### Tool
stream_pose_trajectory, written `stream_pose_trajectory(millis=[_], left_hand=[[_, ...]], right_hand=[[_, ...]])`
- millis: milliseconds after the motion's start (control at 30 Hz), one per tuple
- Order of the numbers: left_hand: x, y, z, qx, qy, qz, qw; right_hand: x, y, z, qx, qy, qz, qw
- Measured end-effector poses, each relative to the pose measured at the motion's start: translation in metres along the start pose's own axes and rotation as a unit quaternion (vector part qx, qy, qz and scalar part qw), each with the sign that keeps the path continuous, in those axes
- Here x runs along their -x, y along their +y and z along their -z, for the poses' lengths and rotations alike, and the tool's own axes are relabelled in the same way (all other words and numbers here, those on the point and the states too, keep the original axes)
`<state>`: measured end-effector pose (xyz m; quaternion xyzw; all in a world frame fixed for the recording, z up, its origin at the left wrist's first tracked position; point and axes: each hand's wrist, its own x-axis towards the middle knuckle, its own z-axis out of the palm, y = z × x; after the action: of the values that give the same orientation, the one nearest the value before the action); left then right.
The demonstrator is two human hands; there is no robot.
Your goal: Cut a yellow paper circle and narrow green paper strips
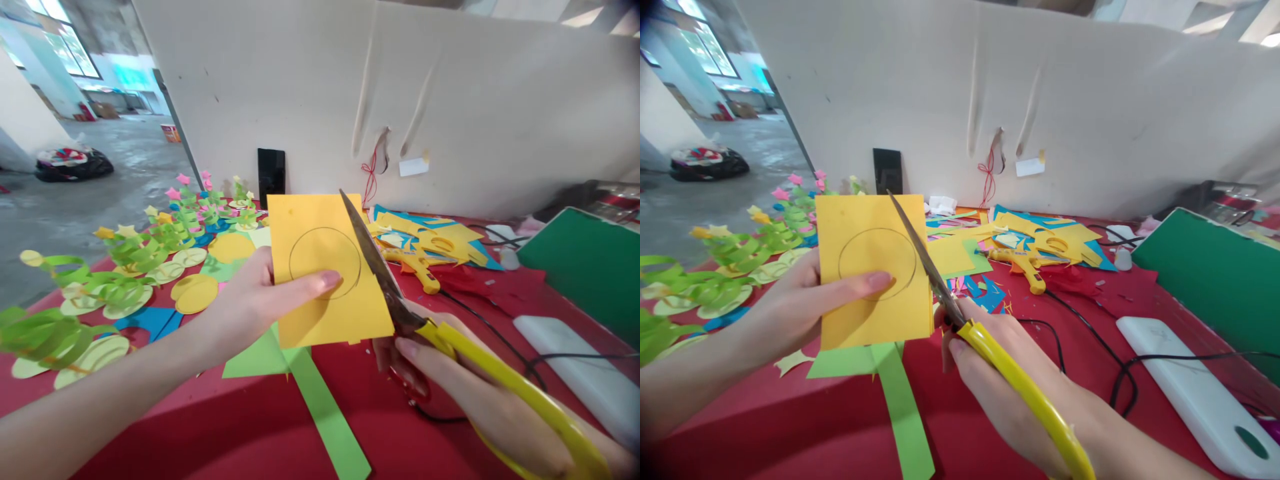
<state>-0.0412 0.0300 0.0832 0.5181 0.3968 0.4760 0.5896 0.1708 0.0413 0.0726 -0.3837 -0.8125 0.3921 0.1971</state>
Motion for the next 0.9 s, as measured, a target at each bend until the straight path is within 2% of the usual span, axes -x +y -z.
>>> stream_pose_trajectory(millis=[267,433,700,800,900], left_hand=[[0.001,0.001,-0.003,0.038,0.009,0.018,0.999],[0.002,0.002,-0.004,0.022,0.016,0.014,1.0],[0.001,0.003,-0.005,0.029,0.023,0.025,0.999],[-0.002,0.0,-0.002,0.015,0.051,0.003,0.999],[-0.005,-0.002,0.0,-0.015,0.084,-0.019,0.996]], right_hand=[[0.002,0.012,-0.003,-0.046,-0.029,-0.028,0.998],[0.002,0.003,-0.006,-0.05,-0.011,-0.007,0.999],[-0.001,-0.007,-0.005,-0.075,0.018,-0.025,0.997],[0.002,-0.002,-0.008,-0.101,0.034,-0.063,0.992],[0.005,0.007,-0.011,-0.115,0.022,-0.074,0.99]])
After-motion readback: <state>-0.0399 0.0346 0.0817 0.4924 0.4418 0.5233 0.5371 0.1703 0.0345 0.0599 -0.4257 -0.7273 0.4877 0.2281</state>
